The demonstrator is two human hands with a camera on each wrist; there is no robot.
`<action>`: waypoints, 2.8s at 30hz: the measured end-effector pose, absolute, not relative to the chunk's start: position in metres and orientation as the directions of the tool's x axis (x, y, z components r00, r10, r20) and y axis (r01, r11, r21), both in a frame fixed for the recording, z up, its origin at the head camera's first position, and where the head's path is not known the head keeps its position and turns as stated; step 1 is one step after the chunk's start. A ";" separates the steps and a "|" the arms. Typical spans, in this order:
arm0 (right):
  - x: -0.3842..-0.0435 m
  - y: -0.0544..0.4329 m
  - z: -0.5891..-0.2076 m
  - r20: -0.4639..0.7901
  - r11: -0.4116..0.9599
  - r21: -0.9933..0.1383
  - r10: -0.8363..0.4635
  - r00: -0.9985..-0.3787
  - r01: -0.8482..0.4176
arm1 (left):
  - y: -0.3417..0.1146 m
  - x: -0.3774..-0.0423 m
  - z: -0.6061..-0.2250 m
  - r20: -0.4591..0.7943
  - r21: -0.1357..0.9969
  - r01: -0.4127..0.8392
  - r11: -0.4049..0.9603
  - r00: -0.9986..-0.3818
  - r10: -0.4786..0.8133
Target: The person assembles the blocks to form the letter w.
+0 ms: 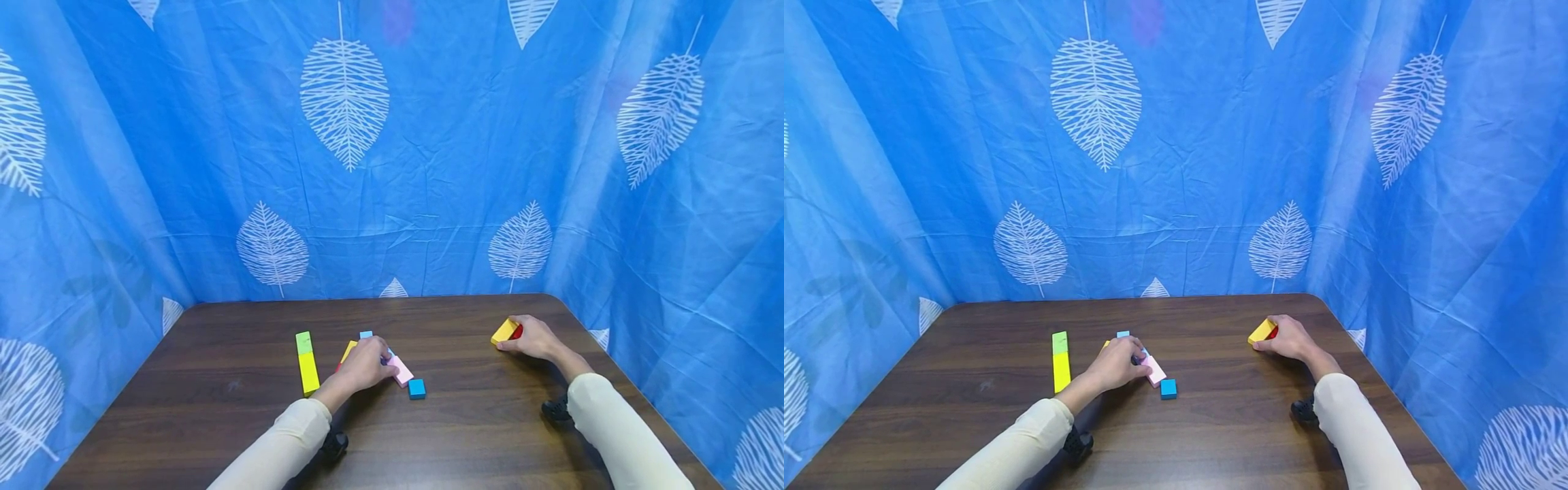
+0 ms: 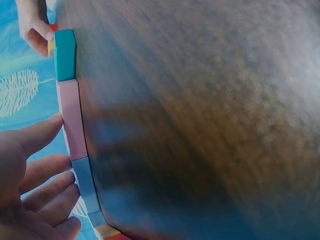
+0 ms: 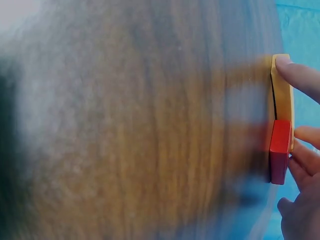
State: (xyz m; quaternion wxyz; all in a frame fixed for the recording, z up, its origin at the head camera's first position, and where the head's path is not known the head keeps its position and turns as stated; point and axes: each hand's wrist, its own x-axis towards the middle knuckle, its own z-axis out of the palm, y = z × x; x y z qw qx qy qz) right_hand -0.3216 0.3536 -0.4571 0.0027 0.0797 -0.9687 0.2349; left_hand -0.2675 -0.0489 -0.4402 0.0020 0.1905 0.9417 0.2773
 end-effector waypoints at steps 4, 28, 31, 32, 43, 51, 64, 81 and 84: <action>-0.323 0.352 -0.457 0.080 0.871 -0.448 -0.186 -0.979 -0.202 | -0.049 -0.267 -0.440 0.102 0.525 0.356 0.773 -0.928 0.358; -0.320 0.314 -0.450 0.109 0.820 -0.477 -0.303 -0.947 -0.317 | -0.049 -0.267 -0.442 0.094 0.532 0.341 0.775 -0.933 0.347; -0.320 0.309 -0.449 0.114 0.811 -0.477 -0.324 -0.939 -0.338 | -0.048 -0.267 -0.442 0.092 0.534 0.338 0.775 -0.934 0.344; -0.320 0.307 -0.449 0.116 0.808 -0.479 -0.330 -0.937 -0.343 | -0.048 -0.267 -0.442 0.095 0.533 0.340 0.775 -0.934 0.345; -0.316 0.289 -0.448 0.123 0.777 -0.488 -0.389 -0.913 -0.397 | -0.049 -0.267 -0.442 0.092 0.537 0.342 0.771 -0.932 0.350; -0.313 0.274 -0.451 0.095 0.766 -0.500 -0.416 -0.905 -0.404 | -0.050 -0.268 -0.442 0.090 0.535 0.342 0.772 -0.932 0.351; -0.309 0.251 -0.456 0.078 0.746 -0.503 -0.464 -0.882 -0.437 | -0.050 -0.269 -0.441 0.089 0.530 0.343 0.775 -0.932 0.351; -0.302 0.232 -0.463 0.095 0.718 -0.502 -0.508 -0.856 -0.482 | -0.048 -0.267 -0.441 0.077 0.527 0.331 0.782 -0.936 0.344; -0.302 0.230 -0.463 0.098 0.715 -0.500 -0.514 -0.852 -0.489 | -0.048 -0.266 -0.440 0.077 0.525 0.330 0.785 -0.936 0.342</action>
